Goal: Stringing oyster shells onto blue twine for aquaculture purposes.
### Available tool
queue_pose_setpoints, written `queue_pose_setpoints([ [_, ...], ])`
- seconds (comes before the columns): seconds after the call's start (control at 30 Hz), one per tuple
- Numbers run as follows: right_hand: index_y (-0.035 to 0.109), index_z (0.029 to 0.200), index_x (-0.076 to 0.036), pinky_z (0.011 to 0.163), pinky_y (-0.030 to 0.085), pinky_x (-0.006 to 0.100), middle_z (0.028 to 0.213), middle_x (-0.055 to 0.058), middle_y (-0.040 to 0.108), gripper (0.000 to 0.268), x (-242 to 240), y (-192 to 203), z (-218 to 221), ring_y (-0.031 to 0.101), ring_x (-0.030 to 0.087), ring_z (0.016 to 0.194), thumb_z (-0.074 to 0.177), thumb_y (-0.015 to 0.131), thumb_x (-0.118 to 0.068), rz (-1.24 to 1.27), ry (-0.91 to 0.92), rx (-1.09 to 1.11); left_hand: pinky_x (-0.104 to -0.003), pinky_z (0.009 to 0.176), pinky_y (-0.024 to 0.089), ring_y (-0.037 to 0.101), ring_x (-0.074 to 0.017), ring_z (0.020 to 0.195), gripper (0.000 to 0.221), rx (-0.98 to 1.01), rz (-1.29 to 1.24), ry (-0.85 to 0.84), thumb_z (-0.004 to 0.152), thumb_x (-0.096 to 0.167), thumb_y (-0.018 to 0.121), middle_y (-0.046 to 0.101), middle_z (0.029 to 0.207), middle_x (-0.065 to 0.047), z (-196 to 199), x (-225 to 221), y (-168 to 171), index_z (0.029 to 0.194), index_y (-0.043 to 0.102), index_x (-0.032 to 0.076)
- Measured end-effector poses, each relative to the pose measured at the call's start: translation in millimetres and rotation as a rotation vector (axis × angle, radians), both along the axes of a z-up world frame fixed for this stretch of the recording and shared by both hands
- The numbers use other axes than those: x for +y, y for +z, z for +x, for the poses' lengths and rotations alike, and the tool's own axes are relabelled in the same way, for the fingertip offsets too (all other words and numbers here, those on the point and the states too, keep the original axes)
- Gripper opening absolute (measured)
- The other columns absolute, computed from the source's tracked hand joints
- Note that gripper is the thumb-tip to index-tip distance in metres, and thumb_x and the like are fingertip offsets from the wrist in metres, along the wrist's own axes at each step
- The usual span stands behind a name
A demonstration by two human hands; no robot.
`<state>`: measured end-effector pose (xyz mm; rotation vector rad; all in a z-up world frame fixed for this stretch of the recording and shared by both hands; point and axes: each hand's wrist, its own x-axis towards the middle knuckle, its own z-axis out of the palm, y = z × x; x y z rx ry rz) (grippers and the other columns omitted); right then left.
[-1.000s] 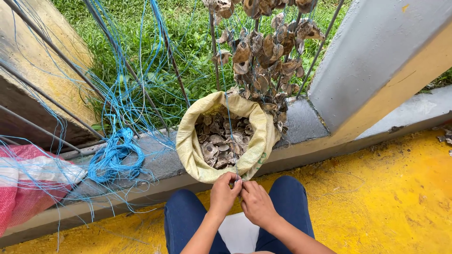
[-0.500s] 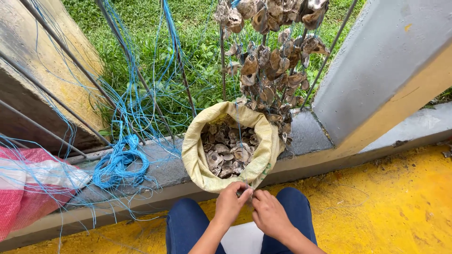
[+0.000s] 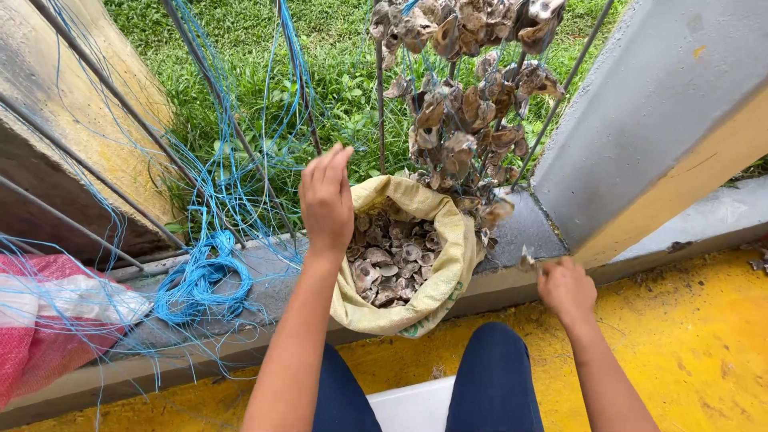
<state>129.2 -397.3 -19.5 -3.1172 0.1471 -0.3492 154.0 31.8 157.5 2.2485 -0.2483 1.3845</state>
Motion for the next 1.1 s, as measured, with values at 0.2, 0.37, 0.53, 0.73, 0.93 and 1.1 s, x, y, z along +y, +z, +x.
queue_pose_setpoints([
  [0.2, 0.077, 0.11, -0.015, 0.09, 0.055, 0.05, 0.118, 0.015, 0.067, 0.023, 8.1, -36.0, 75.5, 0.065, 0.036, 0.11, 0.093, 0.066, -0.028, 0.204, -0.033, -0.091, -0.06, 0.1, 0.037, 0.067, -0.0295, 0.101, 0.038, 0.318, 0.064, 0.068, 0.105, 0.03, 0.055, 0.074, 0.105, -0.011, 46.5, 2.1, -9.1, 0.133, 0.067, 0.007],
  [0.37, 0.073, 0.115, -0.011, 0.091, 0.053, 0.049, 0.125, 0.016, 0.063, 0.03, 67.5, 5.5, 85.8, 0.063, 0.038, 0.111, 0.087, 0.069, -0.022, 0.381, 0.139, -0.209, -0.031, 0.062, 0.05, 0.066, -0.015, 0.07, 0.028, 0.346, -0.412, -0.278, 0.111, 0.028, 0.05, 0.07, 0.08, -0.006, 0.8, -21.1, 17.1, 0.12, 0.07, 0.011],
  [0.53, 0.067, 0.112, -0.006, 0.089, 0.052, 0.05, 0.13, 0.015, 0.06, 0.025, 124.5, 67.9, 74.9, 0.063, 0.039, 0.111, 0.091, 0.07, -0.02, 0.395, 0.251, -0.242, -0.022, 0.058, 0.044, 0.054, -0.0047, 0.065, 0.028, 0.114, -0.767, -0.446, 0.115, 0.025, 0.046, 0.063, 0.076, 0.002, -9.2, -8.6, 39.8, 0.117, 0.068, 0.007],
  [0.73, 0.066, 0.119, -0.008, 0.082, 0.054, 0.044, 0.125, 0.014, 0.061, 0.021, 187.5, 157.6, 75.9, 0.068, 0.033, 0.095, 0.099, 0.063, -0.016, 0.666, 0.419, -0.431, -0.023, 0.053, 0.044, 0.056, -0.0064, 0.061, 0.027, 0.201, -0.583, -0.504, 0.112, 0.024, 0.049, 0.064, 0.072, 0.003, -19.9, -20.1, 36.1, 0.112, 0.071, 0.009],
  [0.93, 0.071, 0.119, -0.009, 0.079, 0.055, 0.033, 0.11, 0.007, 0.067, 0.017, 232.8, 202.8, 109.8, 0.066, 0.019, 0.091, 0.108, 0.06, -0.015, 1.022, 0.726, -0.41, -0.03, 0.063, 0.049, 0.069, -0.0169, 0.069, 0.019, 0.134, -0.041, -0.254, 0.111, 0.023, 0.057, 0.072, 0.085, -0.006, -23.7, -38.2, 22.3, 0.112, 0.073, 0.012],
  [1.1, 0.056, 0.143, -0.009, 0.083, 0.055, 0.03, 0.127, 0.009, 0.059, 0.034, 253.0, 263.0, 113.3, 0.063, 0.016, 0.095, 0.11, 0.058, -0.012, 0.881, 0.775, -0.663, -0.023, 0.052, 0.045, 0.055, -0.0053, 0.061, 0.02, 0.275, -0.461, -0.511, 0.107, 0.02, 0.058, 0.066, 0.075, 0.002, -32.5, -36.9, 35.9, 0.116, 0.072, 0.008],
])
